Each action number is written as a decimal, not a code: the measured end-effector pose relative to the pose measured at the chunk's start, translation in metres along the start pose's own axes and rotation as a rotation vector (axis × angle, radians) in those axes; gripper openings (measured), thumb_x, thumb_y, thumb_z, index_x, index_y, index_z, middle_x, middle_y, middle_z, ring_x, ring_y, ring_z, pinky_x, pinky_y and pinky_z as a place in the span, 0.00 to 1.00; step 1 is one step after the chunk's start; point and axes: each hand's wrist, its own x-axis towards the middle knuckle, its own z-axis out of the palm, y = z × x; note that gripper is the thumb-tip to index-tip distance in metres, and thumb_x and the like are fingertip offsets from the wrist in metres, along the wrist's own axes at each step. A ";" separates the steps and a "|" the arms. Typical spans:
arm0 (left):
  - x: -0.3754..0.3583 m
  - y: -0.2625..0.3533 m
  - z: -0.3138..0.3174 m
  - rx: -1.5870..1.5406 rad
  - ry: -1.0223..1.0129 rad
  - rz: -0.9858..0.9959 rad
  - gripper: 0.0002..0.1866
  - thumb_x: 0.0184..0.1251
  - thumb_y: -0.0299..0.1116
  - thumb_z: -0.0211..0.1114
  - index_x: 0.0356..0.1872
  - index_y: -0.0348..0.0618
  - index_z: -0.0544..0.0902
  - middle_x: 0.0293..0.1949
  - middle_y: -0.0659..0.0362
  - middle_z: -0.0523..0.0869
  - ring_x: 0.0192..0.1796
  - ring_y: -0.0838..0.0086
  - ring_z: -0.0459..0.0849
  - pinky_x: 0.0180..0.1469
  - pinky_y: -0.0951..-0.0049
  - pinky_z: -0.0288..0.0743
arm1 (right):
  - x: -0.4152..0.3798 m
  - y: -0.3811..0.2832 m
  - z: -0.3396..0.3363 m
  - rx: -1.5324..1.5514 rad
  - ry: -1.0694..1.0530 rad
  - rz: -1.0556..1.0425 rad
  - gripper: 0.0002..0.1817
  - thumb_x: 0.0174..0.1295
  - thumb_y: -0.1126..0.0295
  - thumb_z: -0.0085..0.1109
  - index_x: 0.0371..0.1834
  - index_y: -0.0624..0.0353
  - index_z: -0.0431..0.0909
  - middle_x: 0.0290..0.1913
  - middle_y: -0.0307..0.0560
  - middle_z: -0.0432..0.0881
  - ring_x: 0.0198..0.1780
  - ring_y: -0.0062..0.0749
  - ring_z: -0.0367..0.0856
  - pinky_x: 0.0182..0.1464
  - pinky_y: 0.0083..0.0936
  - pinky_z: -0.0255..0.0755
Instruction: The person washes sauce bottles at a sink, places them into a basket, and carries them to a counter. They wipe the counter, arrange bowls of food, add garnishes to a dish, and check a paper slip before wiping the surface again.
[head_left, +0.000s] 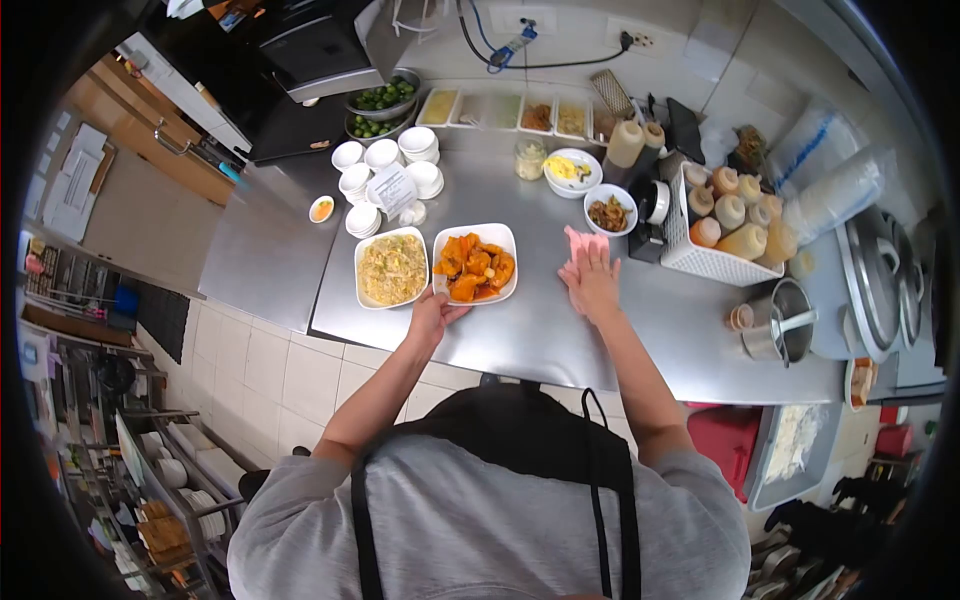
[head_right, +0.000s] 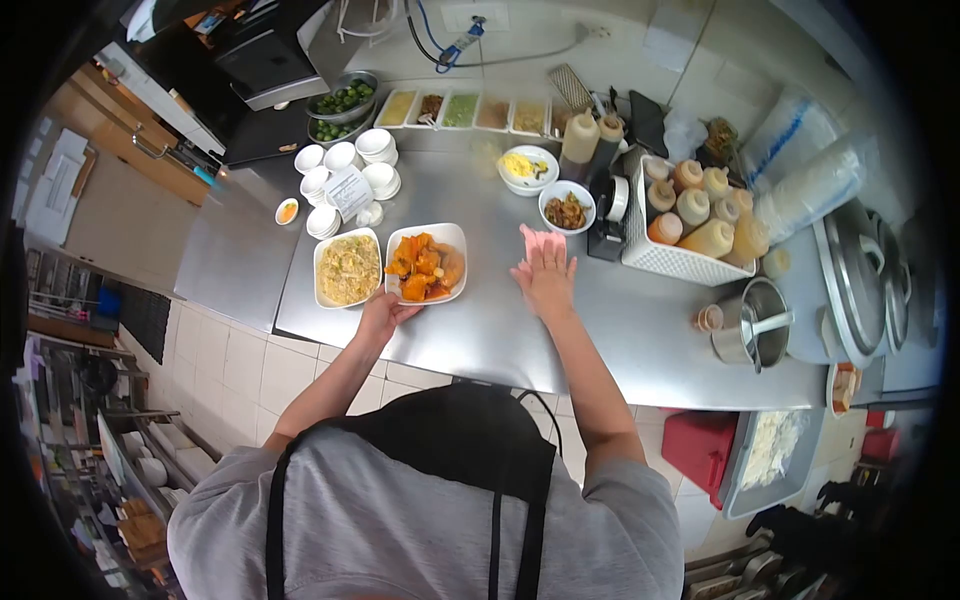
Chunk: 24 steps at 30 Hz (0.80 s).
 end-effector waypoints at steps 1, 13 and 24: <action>-0.001 0.000 0.003 -0.013 0.034 0.017 0.19 0.56 0.19 0.41 0.52 0.33 0.62 0.47 0.46 0.73 0.44 0.60 0.79 0.42 0.65 0.80 | 0.012 -0.006 -0.015 0.133 0.035 -0.008 0.25 0.58 0.55 0.48 0.56 0.56 0.65 0.62 0.54 0.59 0.62 0.50 0.57 0.61 0.43 0.52; -0.084 -0.003 -0.044 0.237 -0.157 -0.238 0.20 0.62 0.35 0.54 0.55 0.40 0.67 0.42 0.54 0.79 0.42 0.67 0.79 0.44 0.69 0.75 | 0.274 -0.007 -0.016 -0.026 0.291 -0.025 0.11 0.50 0.66 0.56 0.35 0.57 0.75 0.37 0.50 0.77 0.43 0.40 0.75 0.43 0.35 0.70; -0.189 -0.148 -0.243 0.882 0.557 -0.419 0.16 0.54 0.36 0.62 0.39 0.35 0.78 0.24 0.55 0.82 0.22 0.72 0.81 0.26 0.74 0.77 | 0.337 -0.010 0.004 -0.093 -0.042 -0.087 0.11 0.54 0.71 0.44 0.31 0.58 0.79 0.37 0.52 0.79 0.40 0.42 0.79 0.39 0.35 0.74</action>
